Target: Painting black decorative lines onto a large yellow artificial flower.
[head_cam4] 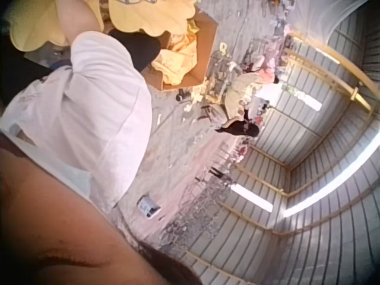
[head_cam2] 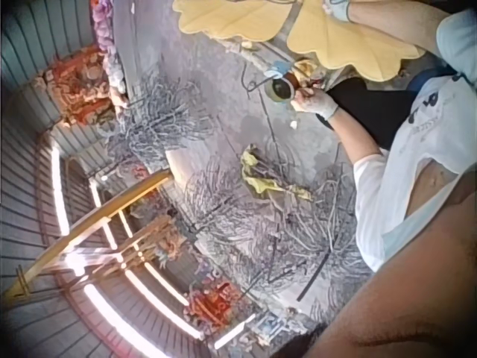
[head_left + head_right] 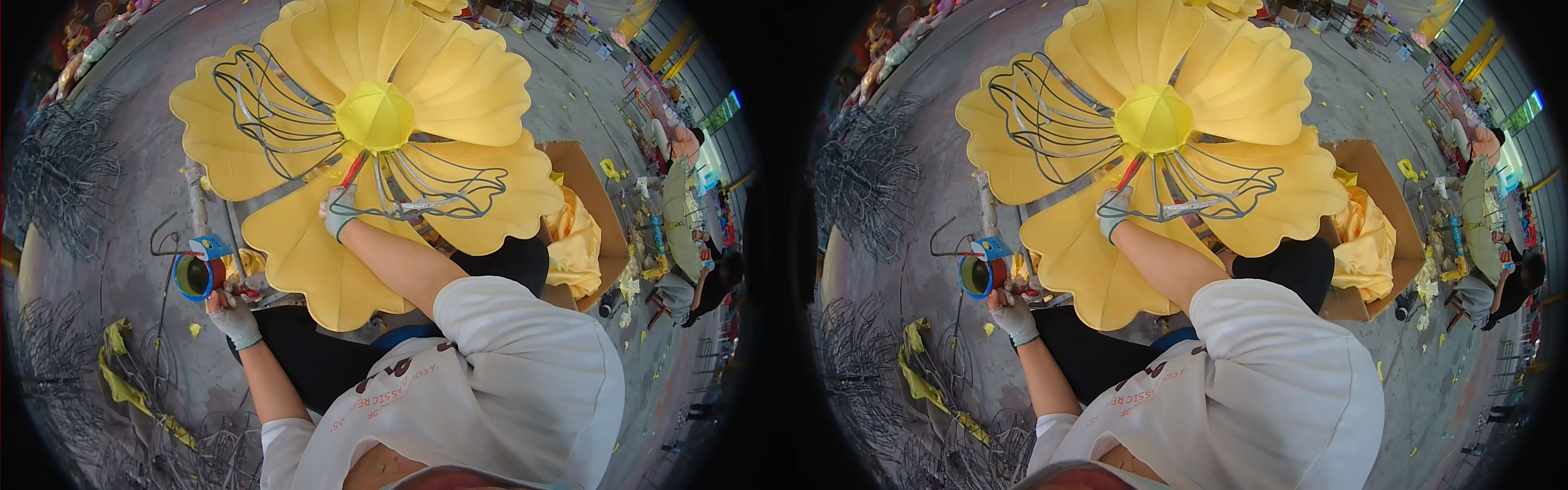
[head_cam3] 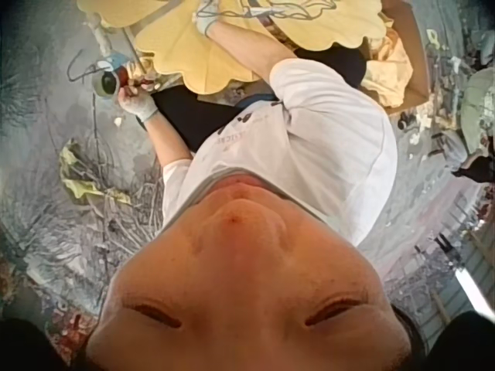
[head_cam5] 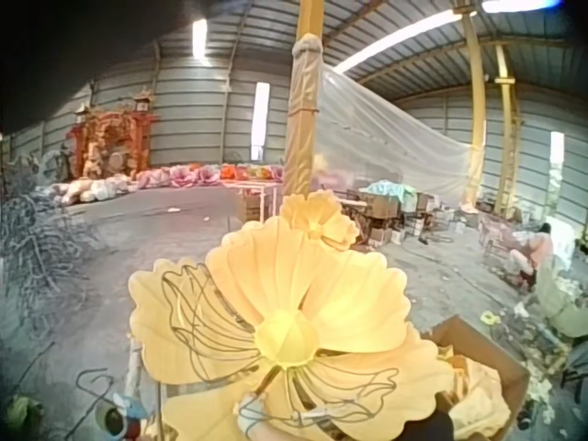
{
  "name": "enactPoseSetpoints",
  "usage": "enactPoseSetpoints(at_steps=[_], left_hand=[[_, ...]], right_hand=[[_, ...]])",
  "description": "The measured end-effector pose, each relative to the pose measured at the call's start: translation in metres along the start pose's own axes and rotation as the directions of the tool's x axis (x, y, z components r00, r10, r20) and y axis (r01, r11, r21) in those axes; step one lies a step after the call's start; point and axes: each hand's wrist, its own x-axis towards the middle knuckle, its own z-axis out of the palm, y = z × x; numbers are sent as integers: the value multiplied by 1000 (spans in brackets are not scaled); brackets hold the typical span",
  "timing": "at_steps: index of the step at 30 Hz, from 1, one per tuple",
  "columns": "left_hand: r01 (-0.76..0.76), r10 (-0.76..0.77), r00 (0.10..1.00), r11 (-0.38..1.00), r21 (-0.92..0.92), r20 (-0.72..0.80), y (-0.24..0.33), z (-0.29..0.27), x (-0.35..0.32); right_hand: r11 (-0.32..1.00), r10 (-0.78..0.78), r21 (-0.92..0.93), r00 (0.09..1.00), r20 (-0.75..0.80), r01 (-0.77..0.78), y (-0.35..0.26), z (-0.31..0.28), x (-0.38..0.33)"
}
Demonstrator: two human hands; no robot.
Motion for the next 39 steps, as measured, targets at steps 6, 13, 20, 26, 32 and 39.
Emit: enactPoseSetpoints(at_steps=[6,13,20,26,32,39], left_hand=[[64,-68,992,997,-42,-105,-2,-11,-3],[57,-71,989,992,-112,-126,3,-1,-7],[39,-66,989,981,-190,-135,-3,-7,-9],[8,-37,992,974,-227,-123,-1,-22,-9],[-360,404,914,783,508,25,-8,-18,-7],[-347,406,914,779,522,2,-5,-14,-5]], right_hand=[[972,224,-116,948,224,-203,-18,-2,-76],[818,568,-374,716,406,-437,-84,-58,-181],[627,778,-590,454,435,-509,-202,-58,-262],[346,48,-601,626,778,720,-293,9,-217],[-127,114,-686,698,707,716,-291,25,-87],[-760,325,-69,469,821,646,-232,13,-13]])
